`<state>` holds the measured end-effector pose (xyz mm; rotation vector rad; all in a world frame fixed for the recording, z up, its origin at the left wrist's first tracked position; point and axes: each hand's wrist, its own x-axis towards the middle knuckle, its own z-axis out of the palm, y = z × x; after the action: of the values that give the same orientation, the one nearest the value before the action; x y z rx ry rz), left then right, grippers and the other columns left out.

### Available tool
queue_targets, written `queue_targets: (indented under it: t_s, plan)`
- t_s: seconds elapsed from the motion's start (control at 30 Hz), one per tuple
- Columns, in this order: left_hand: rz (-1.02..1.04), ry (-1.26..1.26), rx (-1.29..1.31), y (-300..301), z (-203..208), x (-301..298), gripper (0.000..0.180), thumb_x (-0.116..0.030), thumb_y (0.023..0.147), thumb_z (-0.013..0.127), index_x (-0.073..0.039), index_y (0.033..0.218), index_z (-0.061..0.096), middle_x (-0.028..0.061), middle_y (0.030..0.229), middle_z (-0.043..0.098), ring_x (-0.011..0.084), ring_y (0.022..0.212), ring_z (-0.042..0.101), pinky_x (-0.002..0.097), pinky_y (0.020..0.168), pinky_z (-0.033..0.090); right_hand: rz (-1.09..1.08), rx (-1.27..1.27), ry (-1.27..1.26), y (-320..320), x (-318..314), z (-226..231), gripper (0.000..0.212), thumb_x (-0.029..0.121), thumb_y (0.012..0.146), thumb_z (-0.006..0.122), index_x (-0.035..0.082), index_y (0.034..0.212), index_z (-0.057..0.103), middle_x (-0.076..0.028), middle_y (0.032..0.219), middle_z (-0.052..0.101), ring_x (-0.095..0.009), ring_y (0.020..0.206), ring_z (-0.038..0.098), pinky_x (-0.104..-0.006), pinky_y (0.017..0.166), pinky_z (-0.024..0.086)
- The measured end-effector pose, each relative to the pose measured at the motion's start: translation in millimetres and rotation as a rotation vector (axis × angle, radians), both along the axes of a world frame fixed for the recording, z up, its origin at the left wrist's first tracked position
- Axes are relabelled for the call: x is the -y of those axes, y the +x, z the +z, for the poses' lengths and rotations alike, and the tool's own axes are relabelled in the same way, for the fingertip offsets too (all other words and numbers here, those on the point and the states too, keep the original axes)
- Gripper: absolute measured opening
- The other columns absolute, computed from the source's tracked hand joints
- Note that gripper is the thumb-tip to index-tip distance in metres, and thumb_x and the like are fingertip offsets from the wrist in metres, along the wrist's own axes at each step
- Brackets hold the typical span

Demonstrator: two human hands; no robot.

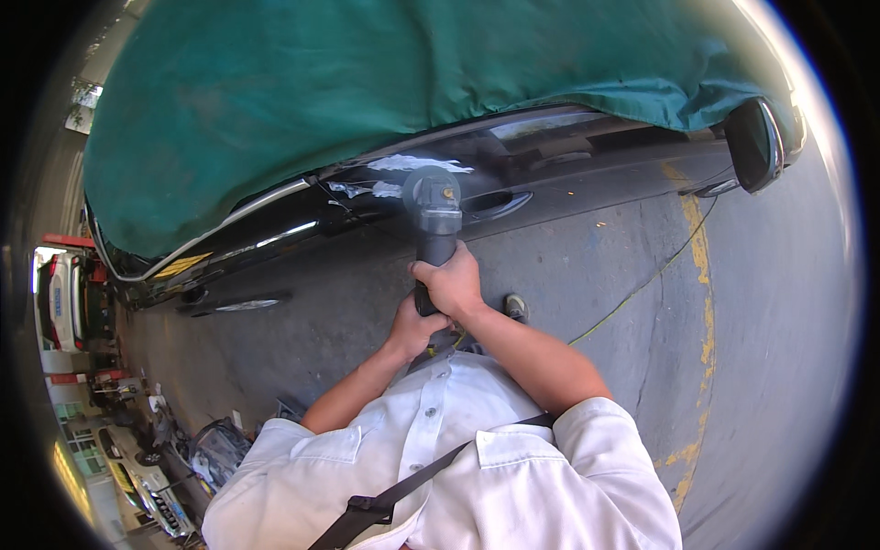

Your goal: The person retrieves a yellow power cord, plugs it into a socket, and picks up an angle grinder. They then use the angle grinder to grind a section of the front bumper of a black car, removing paint and creating a white patch. Finally, they unplug the cord and pick up a pneumatic hose.

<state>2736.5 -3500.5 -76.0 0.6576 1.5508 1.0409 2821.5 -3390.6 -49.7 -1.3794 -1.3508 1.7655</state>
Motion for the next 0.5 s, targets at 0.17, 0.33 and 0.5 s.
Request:
queue_targets:
  t_s: [0.17,0.33,0.5]
  plan:
    - [0.123,0.077,-0.002,-19,10,11,0.033,-0.007,0.078,0.068,0.002,0.109,0.06,0.008,0.089,0.068,0.0179,0.078,0.067,0.0317,0.072,0.054,0.154,-0.018,0.038,-34,3,5,0.058,0.028,0.07,0.081,-0.008,0.11,0.059,-0.022,0.096,0.07,-0.031,0.087,0.069,-0.04,0.083,0.054]
    - [0.074,0.055,-0.001,-17,14,4,0.033,-0.007,0.078,0.069,0.002,0.108,0.06,0.0083,0.09,0.068,0.0168,0.08,0.067,0.0316,0.074,0.055,0.108,-0.006,0.049,-26,-1,7,0.056,0.028,0.071,0.081,-0.008,0.108,0.059,-0.022,0.095,0.07,-0.031,0.087,0.069,-0.0396,0.082,0.053]
    - [-0.036,0.014,0.033,-6,4,9,0.039,-0.008,0.075,0.072,0.001,0.111,0.058,0.0076,0.094,0.068,0.0166,0.082,0.067,0.0325,0.077,0.055,-0.017,0.021,-0.015,-2,9,5,0.051,0.022,0.072,0.081,-0.007,0.108,0.059,-0.018,0.092,0.07,-0.025,0.08,0.068,-0.0382,0.075,0.055]
